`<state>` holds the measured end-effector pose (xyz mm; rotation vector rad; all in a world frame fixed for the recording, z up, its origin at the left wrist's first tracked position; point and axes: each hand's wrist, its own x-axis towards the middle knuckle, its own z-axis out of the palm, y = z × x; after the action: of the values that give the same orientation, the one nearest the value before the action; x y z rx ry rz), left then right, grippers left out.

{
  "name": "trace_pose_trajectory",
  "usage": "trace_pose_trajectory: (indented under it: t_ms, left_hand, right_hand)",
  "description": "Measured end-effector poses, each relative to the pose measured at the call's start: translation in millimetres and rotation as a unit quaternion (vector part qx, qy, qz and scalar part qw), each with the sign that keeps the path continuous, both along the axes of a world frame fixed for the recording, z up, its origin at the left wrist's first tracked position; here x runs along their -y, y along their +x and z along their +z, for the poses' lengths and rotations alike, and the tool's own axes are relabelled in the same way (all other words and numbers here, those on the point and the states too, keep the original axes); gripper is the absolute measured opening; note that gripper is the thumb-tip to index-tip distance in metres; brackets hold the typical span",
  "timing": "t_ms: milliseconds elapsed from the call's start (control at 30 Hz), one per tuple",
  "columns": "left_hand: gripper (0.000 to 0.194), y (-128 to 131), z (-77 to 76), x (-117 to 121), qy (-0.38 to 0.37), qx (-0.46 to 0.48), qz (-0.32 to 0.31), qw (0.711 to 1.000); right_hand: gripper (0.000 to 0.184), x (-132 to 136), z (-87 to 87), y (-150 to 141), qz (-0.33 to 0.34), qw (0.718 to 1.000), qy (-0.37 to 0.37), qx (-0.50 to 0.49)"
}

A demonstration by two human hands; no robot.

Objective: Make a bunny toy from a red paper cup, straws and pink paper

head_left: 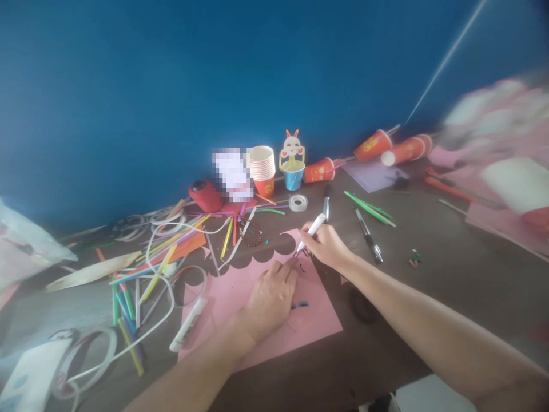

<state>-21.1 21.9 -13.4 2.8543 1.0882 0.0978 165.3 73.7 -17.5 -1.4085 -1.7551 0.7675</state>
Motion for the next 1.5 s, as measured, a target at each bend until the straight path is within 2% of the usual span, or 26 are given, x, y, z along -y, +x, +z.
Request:
trace_pose_trajectory:
  t_ms: [433, 700, 1100, 1300, 1500]
  left_hand:
    - [0.036, 0.7, 1.2, -0.7, 0.007, 0.0, 0.002, 1.0]
    - [0.035, 1.1, 2.8, -0.3, 0.004, -0.005, 0.001, 1.0]
    - [0.033, 1.0, 1.7, -0.6, 0.005, -0.007, 0.001, 1.0]
    - [0.041, 1.7, 3.2, -1.0, -0.005, -0.005, 0.001, 1.0]
    - [0.034, 1.3, 2.4, -0.8, -0.004, 0.001, 0.005, 1.0]
  right_hand:
    - [0.022, 1.5, 1.3, -1.1, 0.002, 0.999, 0.037, 0.034]
    - [0.025, 1.4, 2.0, -2.1, 0.0, 0.999, 0.019, 0.037]
    - [0.027, 2.3, 2.8, -2.3, -0.019, 0.998, 0.032, 0.057]
    - [0.027, 2.0, 3.4, -2.6, -0.023, 0.997, 0.04, 0.067]
    - [0.029, 2.6, 5.0, -3.1, -0.023, 0.996, 0.048, 0.068]
